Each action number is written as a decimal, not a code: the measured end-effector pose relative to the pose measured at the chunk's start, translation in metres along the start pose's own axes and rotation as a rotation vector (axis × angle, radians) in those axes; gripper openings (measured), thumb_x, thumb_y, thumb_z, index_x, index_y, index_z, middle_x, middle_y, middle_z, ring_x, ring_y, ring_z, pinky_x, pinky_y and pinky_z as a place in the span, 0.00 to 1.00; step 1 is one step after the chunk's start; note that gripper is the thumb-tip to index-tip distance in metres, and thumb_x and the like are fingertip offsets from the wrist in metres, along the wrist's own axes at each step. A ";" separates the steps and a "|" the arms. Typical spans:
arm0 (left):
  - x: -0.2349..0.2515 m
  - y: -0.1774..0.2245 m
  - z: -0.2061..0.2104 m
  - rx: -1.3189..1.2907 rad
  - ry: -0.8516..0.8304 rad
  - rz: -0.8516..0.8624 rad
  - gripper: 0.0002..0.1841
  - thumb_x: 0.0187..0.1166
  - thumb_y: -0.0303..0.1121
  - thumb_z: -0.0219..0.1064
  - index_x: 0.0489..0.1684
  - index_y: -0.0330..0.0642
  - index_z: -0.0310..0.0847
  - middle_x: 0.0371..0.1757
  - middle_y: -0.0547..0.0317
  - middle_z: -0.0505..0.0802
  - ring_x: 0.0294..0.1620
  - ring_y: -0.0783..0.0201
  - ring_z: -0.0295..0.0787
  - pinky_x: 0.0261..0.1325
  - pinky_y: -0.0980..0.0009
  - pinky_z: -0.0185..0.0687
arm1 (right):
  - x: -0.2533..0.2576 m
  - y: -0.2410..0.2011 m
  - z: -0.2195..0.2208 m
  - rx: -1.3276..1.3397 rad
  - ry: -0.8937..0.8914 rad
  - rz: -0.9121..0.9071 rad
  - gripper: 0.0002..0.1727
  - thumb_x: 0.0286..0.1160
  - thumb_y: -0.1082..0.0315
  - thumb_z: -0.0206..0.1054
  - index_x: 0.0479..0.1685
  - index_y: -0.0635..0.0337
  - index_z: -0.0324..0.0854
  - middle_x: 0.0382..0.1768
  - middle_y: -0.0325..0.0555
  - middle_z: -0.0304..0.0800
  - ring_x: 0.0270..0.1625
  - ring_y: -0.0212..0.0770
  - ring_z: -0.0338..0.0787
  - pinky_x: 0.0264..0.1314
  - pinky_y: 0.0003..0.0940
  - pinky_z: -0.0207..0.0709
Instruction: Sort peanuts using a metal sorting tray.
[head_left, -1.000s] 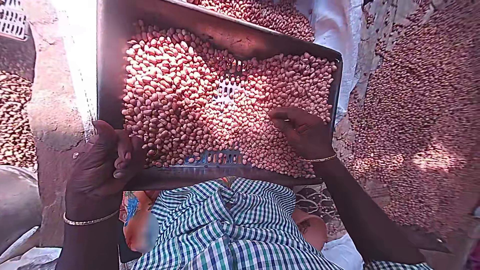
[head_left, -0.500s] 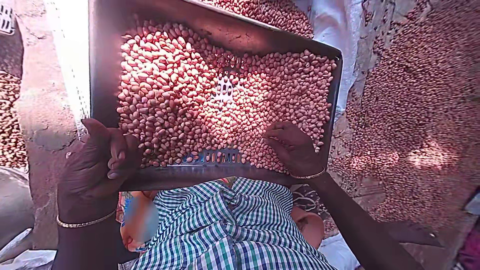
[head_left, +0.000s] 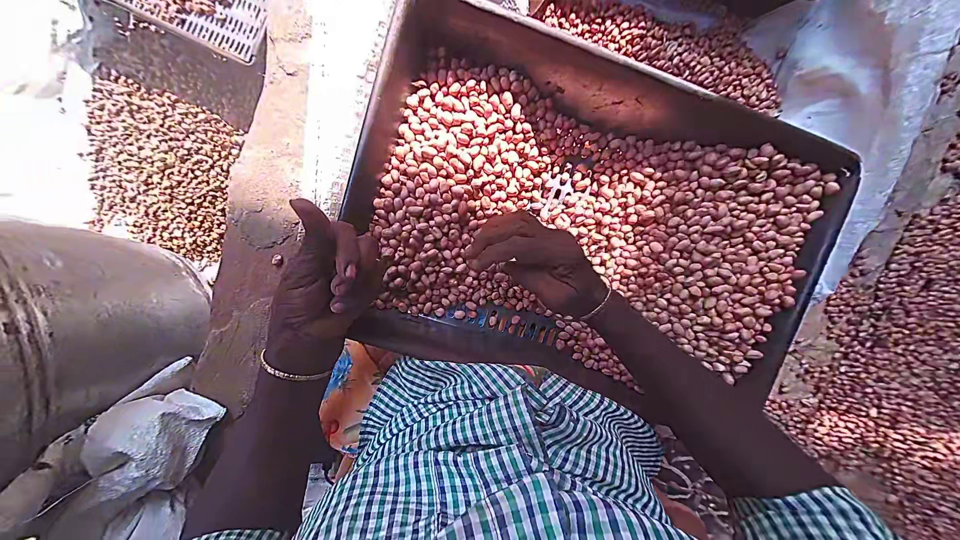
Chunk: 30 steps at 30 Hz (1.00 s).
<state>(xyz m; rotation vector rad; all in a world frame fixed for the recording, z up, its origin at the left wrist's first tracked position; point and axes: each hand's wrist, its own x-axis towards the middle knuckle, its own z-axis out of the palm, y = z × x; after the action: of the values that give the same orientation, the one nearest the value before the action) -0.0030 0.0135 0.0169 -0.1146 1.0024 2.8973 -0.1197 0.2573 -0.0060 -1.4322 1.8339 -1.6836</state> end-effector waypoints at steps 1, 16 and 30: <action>0.000 0.000 -0.002 -0.021 -0.025 -0.010 0.31 0.91 0.55 0.47 0.18 0.47 0.82 0.13 0.72 0.80 0.11 0.80 0.74 0.16 0.86 0.68 | 0.010 0.008 0.004 -0.021 -0.057 -0.047 0.18 0.71 0.79 0.51 0.44 0.73 0.90 0.51 0.60 0.94 0.67 0.50 0.86 0.82 0.37 0.64; 0.003 0.002 -0.002 -0.075 -0.079 -0.087 0.31 0.90 0.57 0.47 0.20 0.49 0.85 0.16 0.73 0.83 0.14 0.80 0.77 0.17 0.86 0.70 | -0.092 -0.059 -0.052 -0.060 0.223 0.679 0.16 0.74 0.80 0.55 0.41 0.64 0.91 0.53 0.37 0.95 0.61 0.25 0.89 0.70 0.21 0.79; 0.004 0.002 -0.001 -0.047 -0.130 -0.043 0.28 0.89 0.54 0.51 0.19 0.50 0.85 0.17 0.75 0.85 0.17 0.82 0.80 0.20 0.87 0.72 | -0.030 -0.050 0.050 -0.594 -0.249 0.449 0.04 0.64 0.76 0.72 0.31 0.70 0.89 0.29 0.59 0.87 0.27 0.54 0.90 0.24 0.43 0.81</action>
<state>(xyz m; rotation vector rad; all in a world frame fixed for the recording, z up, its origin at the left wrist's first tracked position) -0.0069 0.0119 0.0168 0.0485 0.8990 2.8476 -0.0450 0.2590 0.0105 -1.2044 2.3802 -0.7439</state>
